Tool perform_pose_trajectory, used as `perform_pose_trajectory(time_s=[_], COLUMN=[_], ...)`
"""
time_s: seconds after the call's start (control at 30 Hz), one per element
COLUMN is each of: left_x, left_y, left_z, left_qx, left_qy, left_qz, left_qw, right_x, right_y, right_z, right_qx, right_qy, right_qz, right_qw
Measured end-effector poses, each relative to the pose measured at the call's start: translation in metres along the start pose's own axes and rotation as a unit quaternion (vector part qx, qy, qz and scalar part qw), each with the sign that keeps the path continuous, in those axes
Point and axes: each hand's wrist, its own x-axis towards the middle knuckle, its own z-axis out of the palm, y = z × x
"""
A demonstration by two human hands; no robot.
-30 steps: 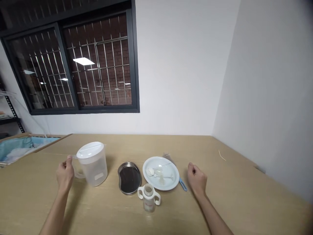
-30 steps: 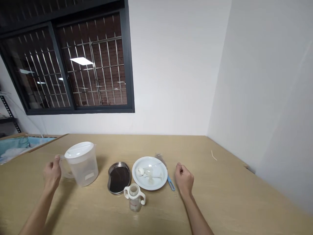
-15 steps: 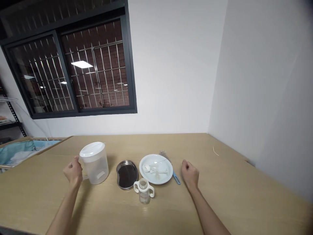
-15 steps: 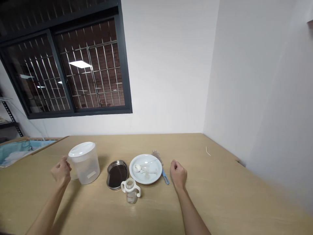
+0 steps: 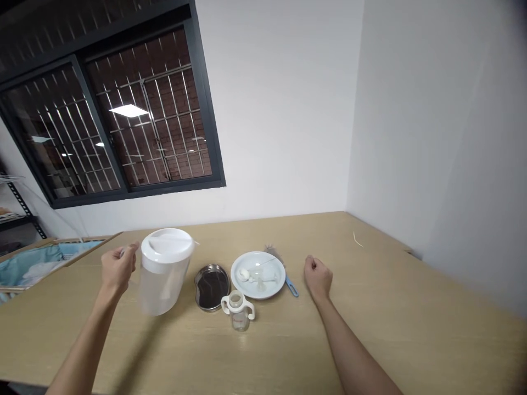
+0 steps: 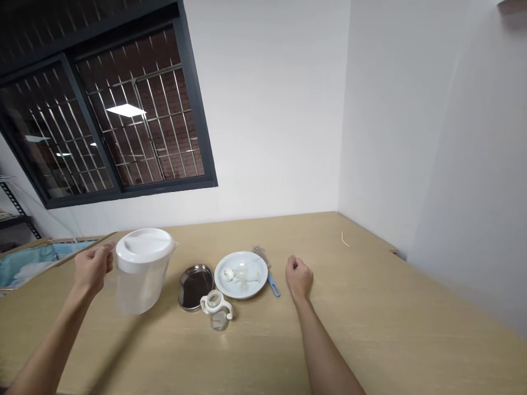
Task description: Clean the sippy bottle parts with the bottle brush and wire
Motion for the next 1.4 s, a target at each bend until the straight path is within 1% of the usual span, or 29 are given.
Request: perform_pose_trajectory(time_s=[0.1, 0.17, 0.23, 0.3, 0.5, 0.67, 0.83, 1.1, 1.23, 1.4], left_x=[-0.015, -0.024, -0.031, -0.036, -0.040, -0.038, -0.037, -0.037, -0.039, -0.042], left_y=[0.029, 0.046, 0.058, 0.066, 0.084, 0.098, 0.109, 0.133, 0.143, 0.144], left_z=[0.011, 0.022, 0.033, 0.043, 0.063, 0.074, 0.081, 0.085, 0.085, 0.086], left_qx=[0.054, 0.108, 0.150, 0.184, 0.225, 0.233, 0.237, 0.251, 0.252, 0.248], left_qy=[-0.070, -0.115, -0.169, -0.206, -0.269, -0.307, -0.339, -0.367, -0.370, -0.370], left_qz=[0.035, 0.085, 0.159, 0.222, 0.354, 0.431, 0.465, 0.493, 0.494, 0.495], left_qw=[0.995, 0.984, 0.961, 0.935, 0.867, 0.816, 0.782, 0.748, 0.745, 0.746], right_x=[0.008, 0.012, 0.016, 0.019, 0.022, 0.024, 0.024, 0.025, 0.025, 0.025], right_y=[0.005, 0.008, 0.011, 0.014, 0.017, 0.016, 0.015, 0.015, 0.014, 0.014], right_z=[-0.002, -0.003, -0.002, -0.001, 0.004, 0.004, 0.003, 0.003, 0.003, 0.002], right_qx=[-0.006, -0.010, -0.013, -0.014, -0.017, -0.015, -0.019, -0.032, -0.036, -0.034], right_qy=[0.019, 0.030, 0.034, 0.034, 0.029, 0.023, 0.022, 0.010, 0.006, 0.001], right_qz=[0.023, 0.039, 0.050, 0.052, 0.049, 0.050, 0.059, 0.059, 0.064, 0.061], right_qw=[1.000, 0.999, 0.998, 0.998, 0.998, 0.998, 0.998, 0.998, 0.997, 0.998])
